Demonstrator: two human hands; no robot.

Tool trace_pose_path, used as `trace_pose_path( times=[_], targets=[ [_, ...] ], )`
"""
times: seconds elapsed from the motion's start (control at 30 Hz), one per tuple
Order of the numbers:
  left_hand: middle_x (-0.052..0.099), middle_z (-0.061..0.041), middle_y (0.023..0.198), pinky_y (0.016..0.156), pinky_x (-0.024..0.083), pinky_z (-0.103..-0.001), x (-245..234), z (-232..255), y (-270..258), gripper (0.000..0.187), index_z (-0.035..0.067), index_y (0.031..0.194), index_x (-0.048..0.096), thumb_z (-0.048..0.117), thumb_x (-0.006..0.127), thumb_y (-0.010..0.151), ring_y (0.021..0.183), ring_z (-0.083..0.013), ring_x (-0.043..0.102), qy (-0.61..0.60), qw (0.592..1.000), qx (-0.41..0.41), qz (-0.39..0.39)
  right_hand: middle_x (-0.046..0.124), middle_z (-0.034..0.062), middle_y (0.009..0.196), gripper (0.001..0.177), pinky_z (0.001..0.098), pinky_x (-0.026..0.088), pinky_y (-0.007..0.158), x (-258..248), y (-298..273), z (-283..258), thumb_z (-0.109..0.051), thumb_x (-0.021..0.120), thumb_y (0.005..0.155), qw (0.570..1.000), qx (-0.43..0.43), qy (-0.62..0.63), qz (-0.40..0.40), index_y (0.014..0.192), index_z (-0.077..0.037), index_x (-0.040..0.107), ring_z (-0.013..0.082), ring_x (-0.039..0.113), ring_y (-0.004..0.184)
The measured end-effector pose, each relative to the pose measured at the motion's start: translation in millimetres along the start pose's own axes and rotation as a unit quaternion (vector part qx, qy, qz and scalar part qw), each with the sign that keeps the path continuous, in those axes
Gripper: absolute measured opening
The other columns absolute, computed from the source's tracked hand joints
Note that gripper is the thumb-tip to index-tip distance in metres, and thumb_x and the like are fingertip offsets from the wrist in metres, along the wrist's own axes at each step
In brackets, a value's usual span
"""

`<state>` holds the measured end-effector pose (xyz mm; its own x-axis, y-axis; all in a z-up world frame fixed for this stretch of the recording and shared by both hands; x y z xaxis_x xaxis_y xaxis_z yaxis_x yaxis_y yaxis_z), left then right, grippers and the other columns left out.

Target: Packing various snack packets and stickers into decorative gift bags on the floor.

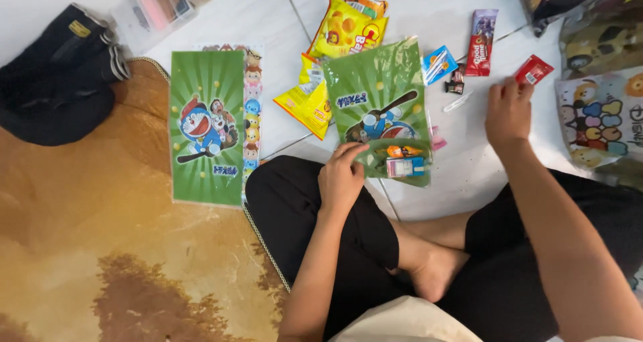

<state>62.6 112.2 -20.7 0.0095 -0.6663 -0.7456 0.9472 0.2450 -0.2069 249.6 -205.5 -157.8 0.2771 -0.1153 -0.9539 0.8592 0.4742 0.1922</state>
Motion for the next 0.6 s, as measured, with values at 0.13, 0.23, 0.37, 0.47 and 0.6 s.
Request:
trace_pose_path(
  times=[0.13, 0.23, 0.37, 0.47, 0.6],
  targets=[
    [0.067, 0.008, 0.126, 0.056, 0.052, -0.042, 1, -4, -2, 0.043, 0.023, 0.120, 0.075, 0.001, 0.057, 0.088, 0.083, -0.0232, 0.071, -0.004, 1.000, -0.014, -0.008, 0.058, 0.0288, 0.121, 0.026, 0.0537, 0.048, 0.060, -23, -20, 28, 0.010, 0.052, 0.084, 0.980, 0.031, 0.194, 0.038, 0.107, 0.007, 0.064, 0.0469, 0.048, 0.104],
    [0.066, 0.007, 0.127, 0.063, 0.055, -0.045, 0, -2, -5, 0.045, 0.021, 0.121, 0.073, 0.000, 0.058, 0.085, 0.086, -0.0247, 0.071, -0.009, 1.000, 0.011, 0.004, 0.049, 0.0234, 0.112, 0.022, 0.0441, 0.048, 0.089, -94, -27, 37, 0.017, 0.065, 0.087, 0.934, 0.093, 0.334, 0.089, 0.105, 0.005, 0.060, 0.0382, 0.053, 0.097],
    [0.063, 0.006, 0.132, 0.067, 0.057, -0.045, -2, 2, -11, 0.052, 0.020, 0.128, 0.070, -0.003, 0.059, 0.082, 0.095, -0.0248, 0.071, -0.009, 0.999, 0.037, -0.005, 0.064, 0.0154, 0.111, 0.030, 0.0376, 0.043, 0.078, -178, -32, 15, 0.010, 0.079, 0.093, 0.890, 0.131, 0.426, 0.092, 0.117, 0.001, 0.063, 0.0285, 0.056, 0.091],
    [0.061, 0.004, 0.135, 0.071, 0.058, -0.047, -4, 6, -18, 0.056, 0.018, 0.133, 0.066, -0.003, 0.062, 0.081, 0.103, -0.0265, 0.070, -0.007, 0.998, 0.064, -0.021, 0.067, 0.0133, 0.114, 0.029, 0.0319, 0.045, 0.080, -239, -26, -36, 0.002, 0.079, 0.097, 0.849, 0.106, 0.517, 0.030, 0.121, -0.001, 0.063, 0.0226, 0.060, 0.094],
    [0.061, -0.003, 0.132, 0.082, 0.063, -0.047, -12, 13, -27, 0.053, 0.018, 0.134, 0.066, -0.001, 0.064, 0.085, 0.105, -0.0356, 0.071, -0.029, 0.997, 0.046, -0.050, 0.073, 0.0193, 0.104, 0.039, 0.0436, 0.061, 0.078, -237, -26, -125, 0.012, 0.077, 0.079, 0.791, 0.065, 0.604, -0.078, 0.114, -0.003, 0.071, 0.0383, 0.073, 0.093]
  ],
)
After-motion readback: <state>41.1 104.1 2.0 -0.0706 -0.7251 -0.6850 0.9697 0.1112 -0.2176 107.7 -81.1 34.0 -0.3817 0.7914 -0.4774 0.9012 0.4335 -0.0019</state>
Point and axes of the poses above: each hand's wrist, its own y-axis towards the middle knuckle, its own x-axis out of the palm, z = x × y, the point moved 9 cm from there along y, towards the middle knuckle
